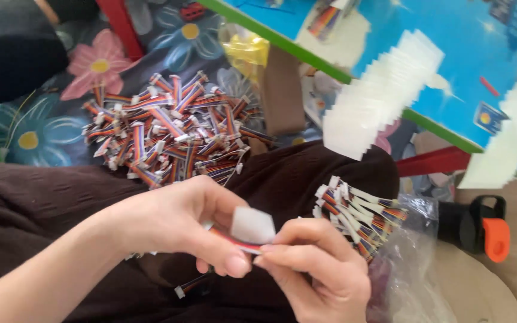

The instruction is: Wrapping white adhesive labels or tape around the ends of small multi-colored wire harnesses.

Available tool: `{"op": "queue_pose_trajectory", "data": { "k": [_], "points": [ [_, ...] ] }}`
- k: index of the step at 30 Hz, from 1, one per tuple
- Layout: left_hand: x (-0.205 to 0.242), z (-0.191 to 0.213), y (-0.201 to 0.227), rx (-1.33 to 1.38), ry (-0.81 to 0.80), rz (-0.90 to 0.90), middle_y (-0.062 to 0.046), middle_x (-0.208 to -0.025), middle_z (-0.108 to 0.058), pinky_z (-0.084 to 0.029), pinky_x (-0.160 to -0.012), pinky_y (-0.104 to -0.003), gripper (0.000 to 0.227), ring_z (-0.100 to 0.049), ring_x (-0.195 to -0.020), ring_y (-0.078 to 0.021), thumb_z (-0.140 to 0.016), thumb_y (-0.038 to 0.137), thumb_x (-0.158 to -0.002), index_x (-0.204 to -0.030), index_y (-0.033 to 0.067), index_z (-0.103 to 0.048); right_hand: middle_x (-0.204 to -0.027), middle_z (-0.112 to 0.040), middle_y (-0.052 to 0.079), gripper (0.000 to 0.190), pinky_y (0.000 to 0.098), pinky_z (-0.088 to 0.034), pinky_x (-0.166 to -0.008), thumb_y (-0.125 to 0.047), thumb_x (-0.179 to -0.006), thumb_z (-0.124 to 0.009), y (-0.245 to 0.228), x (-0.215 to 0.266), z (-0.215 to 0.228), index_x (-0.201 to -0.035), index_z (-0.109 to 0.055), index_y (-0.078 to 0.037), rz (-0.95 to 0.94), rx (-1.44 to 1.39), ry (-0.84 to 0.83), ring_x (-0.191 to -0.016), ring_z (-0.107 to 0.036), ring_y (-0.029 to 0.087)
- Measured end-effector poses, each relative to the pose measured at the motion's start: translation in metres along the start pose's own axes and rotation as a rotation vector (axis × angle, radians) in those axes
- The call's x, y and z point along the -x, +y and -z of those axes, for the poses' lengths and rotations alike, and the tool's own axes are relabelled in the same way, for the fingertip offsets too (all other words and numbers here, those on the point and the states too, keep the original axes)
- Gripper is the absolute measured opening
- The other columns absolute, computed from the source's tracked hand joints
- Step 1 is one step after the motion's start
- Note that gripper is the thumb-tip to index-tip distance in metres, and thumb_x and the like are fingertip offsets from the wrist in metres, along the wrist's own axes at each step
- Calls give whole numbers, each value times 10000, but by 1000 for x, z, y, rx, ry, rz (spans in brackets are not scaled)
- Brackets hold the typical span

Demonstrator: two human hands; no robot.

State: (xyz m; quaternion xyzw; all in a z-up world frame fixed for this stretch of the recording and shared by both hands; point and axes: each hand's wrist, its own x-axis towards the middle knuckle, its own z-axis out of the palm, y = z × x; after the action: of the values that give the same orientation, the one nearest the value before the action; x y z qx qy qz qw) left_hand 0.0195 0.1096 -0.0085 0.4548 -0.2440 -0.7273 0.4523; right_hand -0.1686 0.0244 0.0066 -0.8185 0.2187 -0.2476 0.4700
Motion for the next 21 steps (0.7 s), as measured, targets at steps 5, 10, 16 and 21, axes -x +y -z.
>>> {"op": "queue_pose_trajectory", "data": {
  "k": [5, 10, 16, 21],
  "points": [
    [7, -15, 14, -475, 128, -175, -18, -533, -693, -465, -374, -204, 79, -536, -399, -76, -729, 82, -693, -719, 14, -758, -844, -603, 28, 163, 185, -433, -553, 58, -632, -753, 6, 3, 6, -704, -662, -57, -86, -101, -27, -641, -531, 89],
    [15, -21, 8, -956, 151, -762, -17, -585, -624, -444, -404, -290, 62, -578, -429, -204, -679, 123, -759, -750, 85, -631, -1148, -531, 158, 286, 290, -504, -767, 128, -709, -643, 13, -4, 18, -968, -572, 29, -315, -521, -160, -911, -572, 201],
    [18, -20, 1, -924, 145, -819, 0, -502, -550, -375, -371, -270, 131, -517, -376, -161, -689, 104, -784, -725, 77, -576, -736, -737, 152, 94, 260, -523, -647, 88, -716, -675, 18, -5, 28, -799, -719, 90, -537, -536, -300, -682, -675, 181],
    [17, -20, -2, -1016, 278, -888, 22, -619, -605, -440, -461, -243, 107, -566, -531, -119, -694, 47, -682, -767, 104, -662, -632, -695, 161, 103, 257, -542, -456, 97, -706, -674, 15, -7, 23, -789, -733, 77, -532, -524, -240, -501, -650, 193]
  ]
}}
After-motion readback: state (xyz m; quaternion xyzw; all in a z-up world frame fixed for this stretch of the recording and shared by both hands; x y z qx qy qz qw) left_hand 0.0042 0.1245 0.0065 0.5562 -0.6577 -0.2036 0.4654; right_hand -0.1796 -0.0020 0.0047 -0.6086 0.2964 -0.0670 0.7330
